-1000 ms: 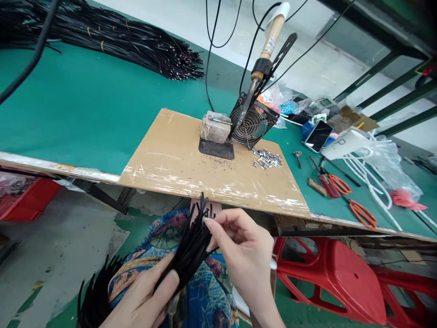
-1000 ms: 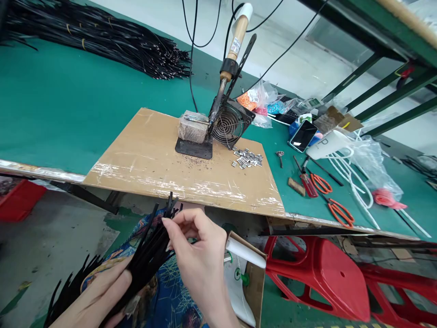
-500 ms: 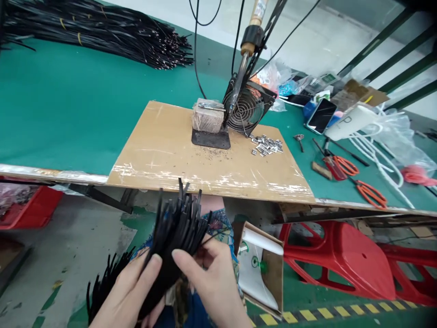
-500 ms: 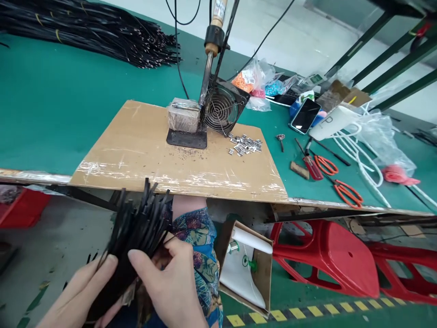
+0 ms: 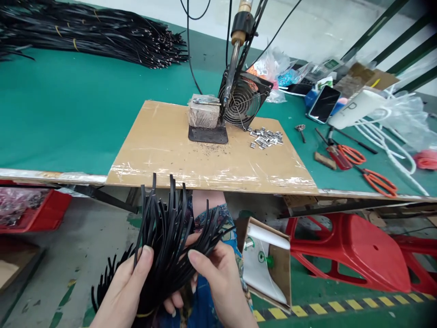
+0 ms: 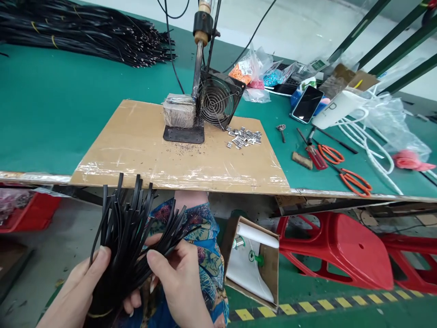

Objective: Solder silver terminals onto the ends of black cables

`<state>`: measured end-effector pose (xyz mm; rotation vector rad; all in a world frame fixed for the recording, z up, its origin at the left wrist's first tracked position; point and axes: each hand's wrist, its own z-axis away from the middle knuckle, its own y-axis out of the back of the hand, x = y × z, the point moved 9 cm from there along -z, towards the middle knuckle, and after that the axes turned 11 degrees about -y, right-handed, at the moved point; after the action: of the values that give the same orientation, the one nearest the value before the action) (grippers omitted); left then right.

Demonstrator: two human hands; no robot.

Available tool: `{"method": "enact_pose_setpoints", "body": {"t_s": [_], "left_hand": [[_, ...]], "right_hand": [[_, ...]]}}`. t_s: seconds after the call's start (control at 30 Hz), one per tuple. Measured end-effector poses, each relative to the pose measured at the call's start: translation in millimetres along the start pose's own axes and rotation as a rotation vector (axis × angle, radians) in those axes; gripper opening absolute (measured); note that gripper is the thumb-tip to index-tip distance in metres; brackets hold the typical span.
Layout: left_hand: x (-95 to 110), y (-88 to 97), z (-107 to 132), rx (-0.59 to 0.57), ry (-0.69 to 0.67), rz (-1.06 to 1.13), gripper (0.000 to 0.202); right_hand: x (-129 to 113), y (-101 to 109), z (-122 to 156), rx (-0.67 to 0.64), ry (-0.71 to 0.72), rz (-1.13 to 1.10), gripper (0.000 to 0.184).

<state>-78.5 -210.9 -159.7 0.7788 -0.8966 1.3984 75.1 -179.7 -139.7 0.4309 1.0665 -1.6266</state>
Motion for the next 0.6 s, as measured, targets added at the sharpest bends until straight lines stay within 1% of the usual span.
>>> {"method": "enact_pose_setpoints", "body": {"t_s": [0.13, 0.2, 0.23, 0.3, 0.33, 0.37, 0.4, 0.47, 0.5, 0.6], "left_hand": [[9, -10.2, 4, -0.035, 0.017, -0.036, 0.066], [11, -12.0, 6, -0.046, 0.036, -0.070, 0.073], [11, -11.8, 7, -0.047, 0.046, -0.089, 0.075], [12, -9.9, 8, -0.043, 0.058, -0.125, 0.076], [12, -8.6, 8, -0.042, 0.059, -0.141, 0.075], [12, -7.6, 8, -0.046, 0.059, -0.156, 0.075], [12, -7.0, 8, -0.053, 0.055, -0.169, 0.076], [11, -6.5, 7, -0.074, 0.040, -0.189, 0.077], [10, -6.8, 6, -0.089, 0.028, -0.200, 0.078], [9, -7.4, 5, -0.117, -0.037, -0.263, 0.081]], "right_hand": [[-2, -4, 2, -0.002, 0.032, 0.028, 0.037], [-9, -1, 4, 0.040, 0.085, 0.061, 0.036], [-16, 4, 7, 0.101, 0.142, 0.093, 0.038], [-38, 21, 20, 0.311, 0.320, 0.184, 0.043], [-51, 29, 31, 0.421, 0.418, 0.237, 0.043], [-62, 34, 42, 0.509, 0.503, 0.288, 0.039], [-70, 35, 51, 0.561, 0.569, 0.330, 0.031], [-83, 32, 65, 0.578, 0.665, 0.403, 0.017], [-87, 27, 70, 0.555, 0.699, 0.439, 0.015], [-92, 6, 71, 0.431, 0.743, 0.545, 0.022]]}}
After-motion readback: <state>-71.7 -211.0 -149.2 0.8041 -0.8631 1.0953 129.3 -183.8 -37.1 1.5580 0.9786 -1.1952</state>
